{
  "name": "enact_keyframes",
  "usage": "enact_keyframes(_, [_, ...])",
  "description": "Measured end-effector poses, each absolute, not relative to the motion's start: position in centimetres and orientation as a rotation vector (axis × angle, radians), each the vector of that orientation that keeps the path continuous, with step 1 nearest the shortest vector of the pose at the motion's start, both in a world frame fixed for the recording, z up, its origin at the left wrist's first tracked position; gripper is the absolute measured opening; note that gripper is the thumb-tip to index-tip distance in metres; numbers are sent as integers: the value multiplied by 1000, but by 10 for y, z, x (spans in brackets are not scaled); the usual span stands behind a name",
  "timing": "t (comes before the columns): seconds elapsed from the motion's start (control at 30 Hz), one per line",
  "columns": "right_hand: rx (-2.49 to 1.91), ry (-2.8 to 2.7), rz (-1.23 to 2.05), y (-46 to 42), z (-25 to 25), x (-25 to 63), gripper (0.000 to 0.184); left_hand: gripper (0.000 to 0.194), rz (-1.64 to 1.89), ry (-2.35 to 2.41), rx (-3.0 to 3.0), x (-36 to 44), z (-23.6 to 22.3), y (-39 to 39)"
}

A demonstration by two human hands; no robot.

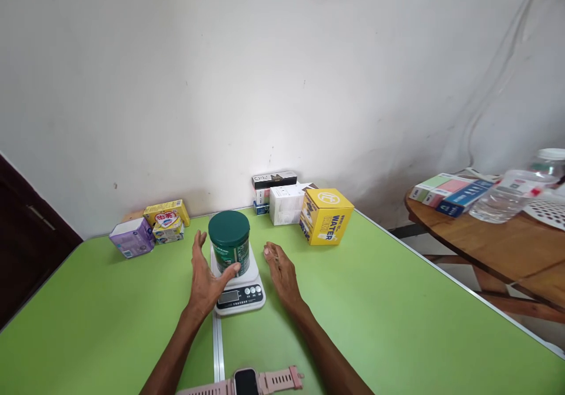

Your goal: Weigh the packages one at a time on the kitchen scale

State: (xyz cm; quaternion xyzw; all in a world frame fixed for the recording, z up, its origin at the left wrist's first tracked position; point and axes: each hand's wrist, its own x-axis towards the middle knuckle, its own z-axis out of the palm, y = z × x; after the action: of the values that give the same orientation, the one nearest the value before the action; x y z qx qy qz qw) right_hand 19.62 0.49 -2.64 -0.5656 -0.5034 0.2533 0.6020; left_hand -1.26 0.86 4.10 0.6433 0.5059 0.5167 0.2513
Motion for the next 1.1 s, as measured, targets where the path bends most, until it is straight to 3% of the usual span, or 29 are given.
enact_keyframes(0.07, [-1275,-1234,489,3,-25,191,56,119,1343,1388,1760,-1,52,13])
enact_keyframes(0.2, [-1118,-1477,221,-2,-24,171,48,85,1245,1432,1779,6,60,22])
enact_keyframes(0.27, [-1077,-1524,161,-3,-24,162,48,77,1254,1486,1802,6,61,26])
enact_keyframes(0.6, [-1224,-1239,24,4,3,209,48,75,1248,1213,1961,87,94,53])
enact_keyframes(0.8, [-1493,-817,-300,11,-13,287,65,79,1239,1129,1850,165,63,81])
enact_keyframes(0.93, [-1590,-623,-125,20,-34,319,84,80,1220,1187,1840,186,38,94])
enact_keyframes(1.1, [-1600,-592,56,33,-43,322,88,80,1212,1206,1869,196,26,102])
